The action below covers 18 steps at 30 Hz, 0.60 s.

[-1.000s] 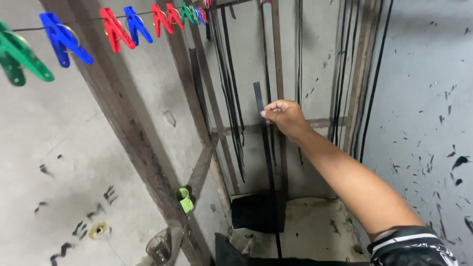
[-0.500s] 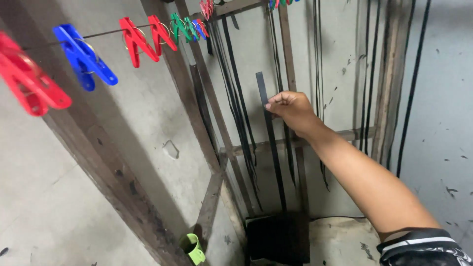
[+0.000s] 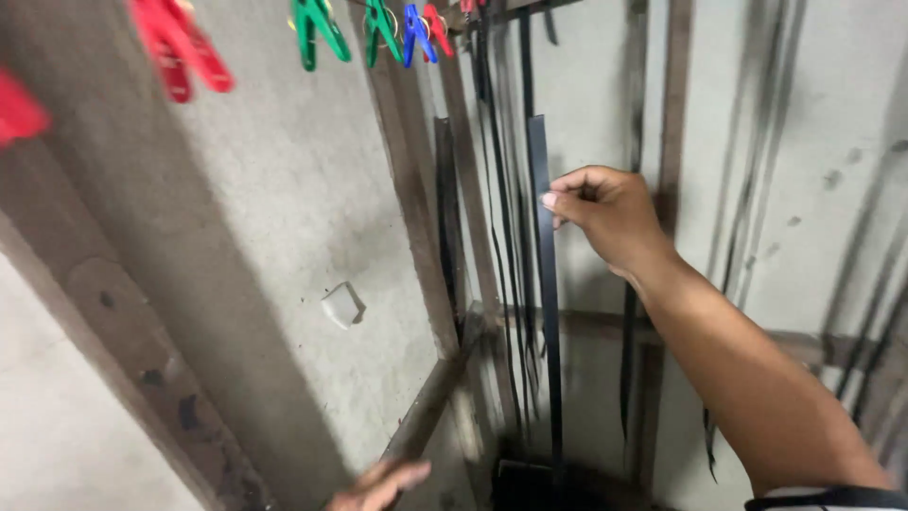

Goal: Sanding the end of a leather strap and hanging it on a drying rack using clips.

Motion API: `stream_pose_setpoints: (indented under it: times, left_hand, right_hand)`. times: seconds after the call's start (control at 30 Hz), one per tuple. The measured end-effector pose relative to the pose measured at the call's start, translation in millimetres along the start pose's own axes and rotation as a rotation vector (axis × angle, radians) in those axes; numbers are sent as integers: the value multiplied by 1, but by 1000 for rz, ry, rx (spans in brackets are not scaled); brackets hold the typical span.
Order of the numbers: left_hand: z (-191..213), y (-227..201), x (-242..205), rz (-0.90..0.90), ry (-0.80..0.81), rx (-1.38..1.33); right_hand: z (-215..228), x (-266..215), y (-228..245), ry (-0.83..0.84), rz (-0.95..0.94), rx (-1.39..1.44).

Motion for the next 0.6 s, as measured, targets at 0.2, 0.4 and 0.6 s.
stream_pose_setpoints:
  times: [0.2,0.4,0.6]
  left_hand:
    - [135,-209,124,-545,-455,388]
    - [208,-285,190,-630,-770,884]
    - [264,-334,235,-571,-953,1493]
  right_hand:
    - [-7,32,-28,80,80,42]
    - [-35,61,-76,178,32,334]
    - [-68,74,-100,219,-83,510]
Point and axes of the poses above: each hand's wrist, its own x-axis towards the middle knuckle, its own z-axis out of the back of the hand, y = z × x, the point moved 8 cm from there along x, towards the middle knuckle, and after that the axes turned 3 degrees about -y, right-handed, at the moved point
